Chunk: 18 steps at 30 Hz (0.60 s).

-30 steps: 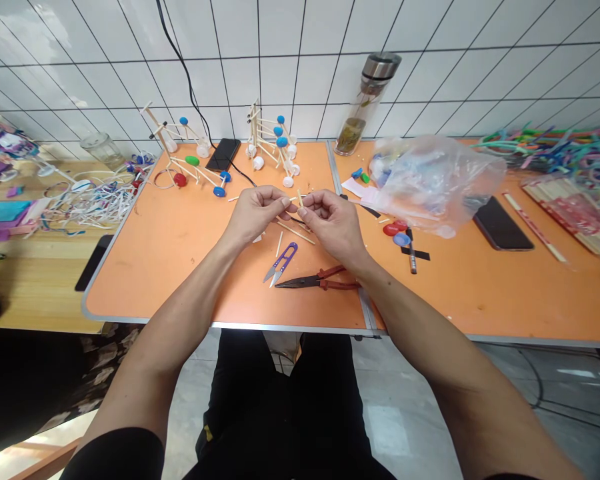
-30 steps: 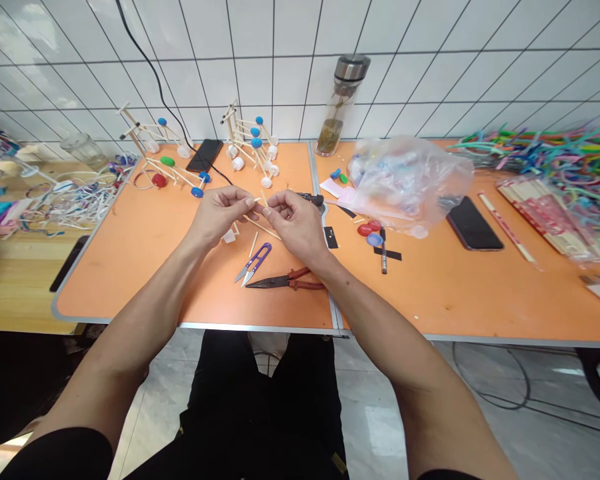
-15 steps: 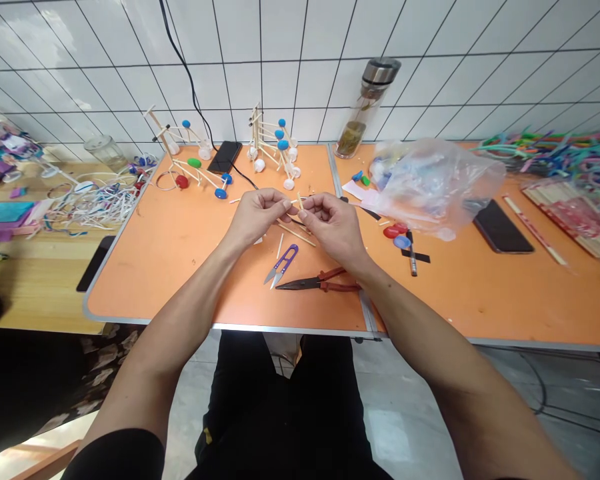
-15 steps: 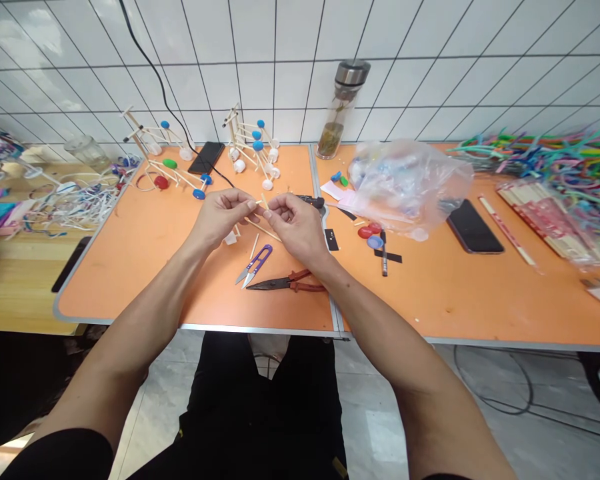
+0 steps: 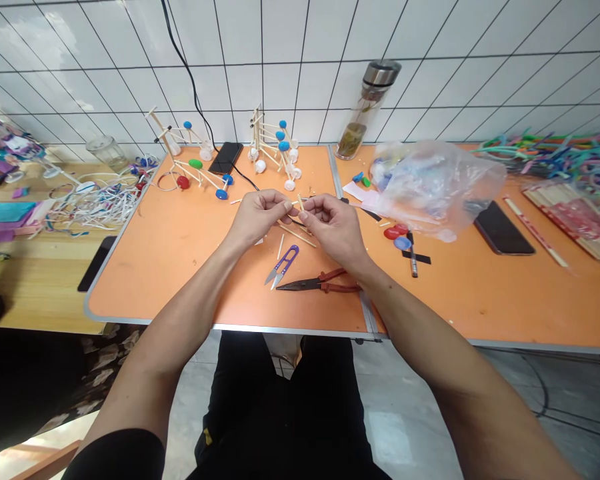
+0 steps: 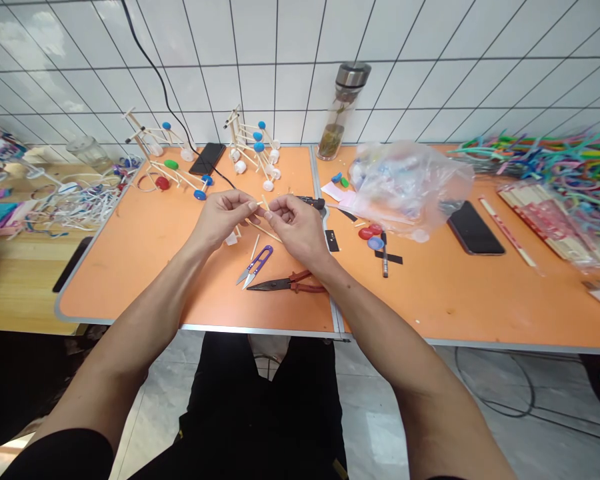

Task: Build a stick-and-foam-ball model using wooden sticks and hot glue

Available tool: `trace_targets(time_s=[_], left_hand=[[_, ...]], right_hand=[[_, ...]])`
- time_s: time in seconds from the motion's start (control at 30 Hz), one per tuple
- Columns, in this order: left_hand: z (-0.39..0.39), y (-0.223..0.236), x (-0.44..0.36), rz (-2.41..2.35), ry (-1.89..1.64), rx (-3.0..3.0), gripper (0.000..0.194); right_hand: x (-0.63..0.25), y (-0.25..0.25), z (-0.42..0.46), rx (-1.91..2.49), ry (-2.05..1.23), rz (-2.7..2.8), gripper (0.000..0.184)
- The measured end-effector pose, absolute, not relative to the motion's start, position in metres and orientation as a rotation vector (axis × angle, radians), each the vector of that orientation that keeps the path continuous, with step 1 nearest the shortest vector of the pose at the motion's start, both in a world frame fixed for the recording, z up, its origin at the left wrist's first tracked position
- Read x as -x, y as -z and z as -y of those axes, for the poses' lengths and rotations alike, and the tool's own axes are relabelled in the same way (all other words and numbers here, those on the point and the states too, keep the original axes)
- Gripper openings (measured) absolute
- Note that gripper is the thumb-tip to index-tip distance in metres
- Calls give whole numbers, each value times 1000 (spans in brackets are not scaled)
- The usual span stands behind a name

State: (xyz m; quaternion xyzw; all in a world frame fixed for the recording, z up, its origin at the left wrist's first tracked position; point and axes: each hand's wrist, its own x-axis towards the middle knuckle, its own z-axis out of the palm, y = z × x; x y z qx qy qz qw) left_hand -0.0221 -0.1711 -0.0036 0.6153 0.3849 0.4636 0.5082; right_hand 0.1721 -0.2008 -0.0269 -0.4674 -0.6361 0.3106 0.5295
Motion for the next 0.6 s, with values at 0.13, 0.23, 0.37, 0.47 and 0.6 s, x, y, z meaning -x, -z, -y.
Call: trace_targets(time_s=[0.13,0.23,0.37,0.47,0.6], left_hand=[[172,3,22,-945,-1110,-1485,35],[173,2,22,-964,-1101,-1485,34],[173,2,22,-967,-1102,-1486,34],[172,3,22,-946,-1108,-1484,34],[172,4,23,-927,-1114,-1487,36]], right_hand=[[-172,28,201,1112,-739,1519,49],[-172,28,201,1122,-743,1517,50],[-172,28,200,1127,-745,1509,54],[-172,28,200,1127,-745,1505,56],[-172,28,200,1113,-740,1513,54]])
